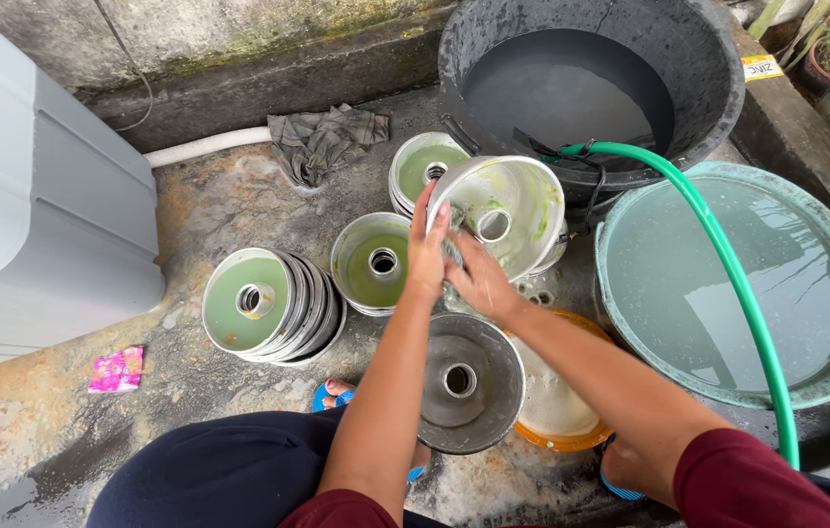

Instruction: The person scrubs the interior and exterior of cylindrical metal parts with a sponge, then rinses them with a hose. The cleaned parts are stacked on the ground.

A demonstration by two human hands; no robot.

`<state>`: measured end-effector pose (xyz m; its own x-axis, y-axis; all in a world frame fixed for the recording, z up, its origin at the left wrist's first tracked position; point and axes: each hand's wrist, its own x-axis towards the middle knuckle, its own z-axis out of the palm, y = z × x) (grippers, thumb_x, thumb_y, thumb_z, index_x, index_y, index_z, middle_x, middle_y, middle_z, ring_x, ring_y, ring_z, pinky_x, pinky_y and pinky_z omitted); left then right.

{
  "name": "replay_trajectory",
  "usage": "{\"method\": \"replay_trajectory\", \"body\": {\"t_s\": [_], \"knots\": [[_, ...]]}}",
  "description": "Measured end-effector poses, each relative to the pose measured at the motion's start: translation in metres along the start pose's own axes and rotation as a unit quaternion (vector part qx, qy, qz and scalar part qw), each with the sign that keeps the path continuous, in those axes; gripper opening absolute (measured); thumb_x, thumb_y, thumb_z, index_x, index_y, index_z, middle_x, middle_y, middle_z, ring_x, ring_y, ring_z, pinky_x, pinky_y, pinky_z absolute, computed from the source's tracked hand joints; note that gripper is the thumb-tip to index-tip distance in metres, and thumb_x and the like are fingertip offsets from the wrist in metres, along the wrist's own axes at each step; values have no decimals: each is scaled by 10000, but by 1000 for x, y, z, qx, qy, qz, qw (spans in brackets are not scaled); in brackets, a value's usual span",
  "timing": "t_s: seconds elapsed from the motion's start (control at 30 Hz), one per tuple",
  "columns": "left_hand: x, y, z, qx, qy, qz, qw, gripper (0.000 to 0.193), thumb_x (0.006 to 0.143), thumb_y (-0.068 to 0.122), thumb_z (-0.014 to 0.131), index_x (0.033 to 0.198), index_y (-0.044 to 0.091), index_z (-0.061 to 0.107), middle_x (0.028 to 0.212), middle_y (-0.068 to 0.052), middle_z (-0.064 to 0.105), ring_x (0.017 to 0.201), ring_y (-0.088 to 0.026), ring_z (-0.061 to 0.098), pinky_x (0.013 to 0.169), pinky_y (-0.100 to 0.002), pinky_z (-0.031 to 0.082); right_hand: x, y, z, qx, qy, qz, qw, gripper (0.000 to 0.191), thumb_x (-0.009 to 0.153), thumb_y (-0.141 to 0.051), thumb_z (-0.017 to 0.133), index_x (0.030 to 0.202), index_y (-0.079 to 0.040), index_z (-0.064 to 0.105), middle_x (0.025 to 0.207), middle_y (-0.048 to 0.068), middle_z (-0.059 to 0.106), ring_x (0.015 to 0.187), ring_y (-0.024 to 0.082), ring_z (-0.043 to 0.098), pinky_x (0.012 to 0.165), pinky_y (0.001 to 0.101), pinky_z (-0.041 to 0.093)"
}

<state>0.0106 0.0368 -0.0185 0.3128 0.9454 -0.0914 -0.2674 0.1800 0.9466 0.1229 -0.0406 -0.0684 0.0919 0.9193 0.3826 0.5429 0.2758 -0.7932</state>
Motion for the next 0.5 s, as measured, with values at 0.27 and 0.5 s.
{"method": "replay_trajectory", "body": {"t_s": [0.27, 0.5], "knots": [[0, 8, -5, 10, -54, 12, 998, 789, 902, 378, 713, 1588, 251, 346, 1617, -79, 375, 1478, -260, 350, 1186, -424, 282, 11, -24, -20, -351, -114, 35, 929, 656, 782, -308, 810, 1321, -49, 539, 1255, 196, 609, 1083, 368, 647, 885, 464, 549], [6, -4, -5, -12, -80, 50, 995, 677, 958, 368, 707, 1556, 165, 465, 1598, -156, 481, 1469, -316, 436, 1223, -430, 314, 6, -23, -19, -480, -161, -122, 854, 371, 819, -123, 754, 1142, -206, 589, 1143, 4, 655, 1021, 237, 698, 808, 435, 575]]}}
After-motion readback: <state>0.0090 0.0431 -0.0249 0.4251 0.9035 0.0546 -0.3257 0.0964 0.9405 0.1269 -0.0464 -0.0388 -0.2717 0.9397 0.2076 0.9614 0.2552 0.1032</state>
